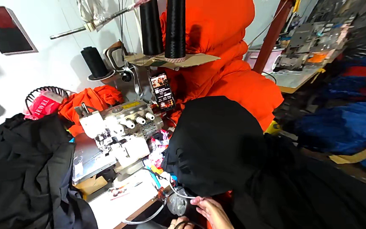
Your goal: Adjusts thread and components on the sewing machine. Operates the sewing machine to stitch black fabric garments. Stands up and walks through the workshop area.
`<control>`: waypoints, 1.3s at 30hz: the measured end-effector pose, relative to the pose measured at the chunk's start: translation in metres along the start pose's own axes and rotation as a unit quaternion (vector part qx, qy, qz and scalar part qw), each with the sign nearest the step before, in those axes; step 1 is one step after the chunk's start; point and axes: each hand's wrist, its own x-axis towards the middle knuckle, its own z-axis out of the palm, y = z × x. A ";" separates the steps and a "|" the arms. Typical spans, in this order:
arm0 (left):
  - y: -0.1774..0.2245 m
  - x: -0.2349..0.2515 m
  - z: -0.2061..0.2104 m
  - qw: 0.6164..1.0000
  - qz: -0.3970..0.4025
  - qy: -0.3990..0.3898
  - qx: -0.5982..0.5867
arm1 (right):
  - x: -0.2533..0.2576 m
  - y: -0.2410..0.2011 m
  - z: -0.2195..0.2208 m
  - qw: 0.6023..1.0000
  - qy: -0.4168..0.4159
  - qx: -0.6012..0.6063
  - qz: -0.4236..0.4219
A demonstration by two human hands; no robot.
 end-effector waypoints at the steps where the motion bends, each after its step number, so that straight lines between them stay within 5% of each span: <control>1: 0.001 0.003 0.000 0.998 0.017 0.034 0.043 | 0.000 0.004 0.002 0.999 0.017 -0.030 -0.027; 6: -0.020 0.002 0.002 0.970 0.020 0.021 0.243 | -0.002 0.021 -0.012 0.931 -0.072 -0.344 -0.100; 10: -0.030 -0.002 -0.014 0.957 0.086 0.040 0.273 | 0.002 0.027 -0.008 0.961 0.051 -0.242 -0.122; 15: -0.037 0.010 -0.018 0.947 0.194 0.048 0.253 | 0.022 0.026 0.011 0.876 0.154 -0.381 -0.251; 18: -0.039 0.017 -0.018 0.949 0.205 0.001 0.241 | 0.034 0.027 0.015 0.909 0.164 -0.356 -0.144; 20: -0.040 0.018 -0.016 0.952 0.193 -0.020 0.236 | 0.037 0.023 0.009 0.953 0.166 -0.250 -0.048; 23: -0.034 0.026 -0.015 0.965 0.166 -0.006 0.204 | 0.039 0.014 0.008 0.965 0.102 -0.242 -0.013; 27: -0.016 0.038 -0.004 0.965 0.083 0.044 0.245 | 0.040 -0.008 0.016 0.881 -0.050 -0.467 0.046; 30: -0.005 0.048 0.000 0.960 -0.004 0.054 0.274 | 0.024 0.003 0.009 0.827 -0.005 -0.561 -0.032; 35: -0.004 0.055 -0.002 0.964 -0.025 0.095 0.247 | 0.013 0.013 -0.004 0.787 0.078 -0.564 -0.238; 37: -0.004 0.051 -0.003 0.967 -0.045 0.083 0.236 | 0.018 0.006 0.002 0.810 0.096 -0.547 -0.187; 39: -0.004 0.051 -0.003 0.970 -0.072 0.075 0.220 | 0.016 -0.029 0.008 0.842 0.036 -0.538 -0.017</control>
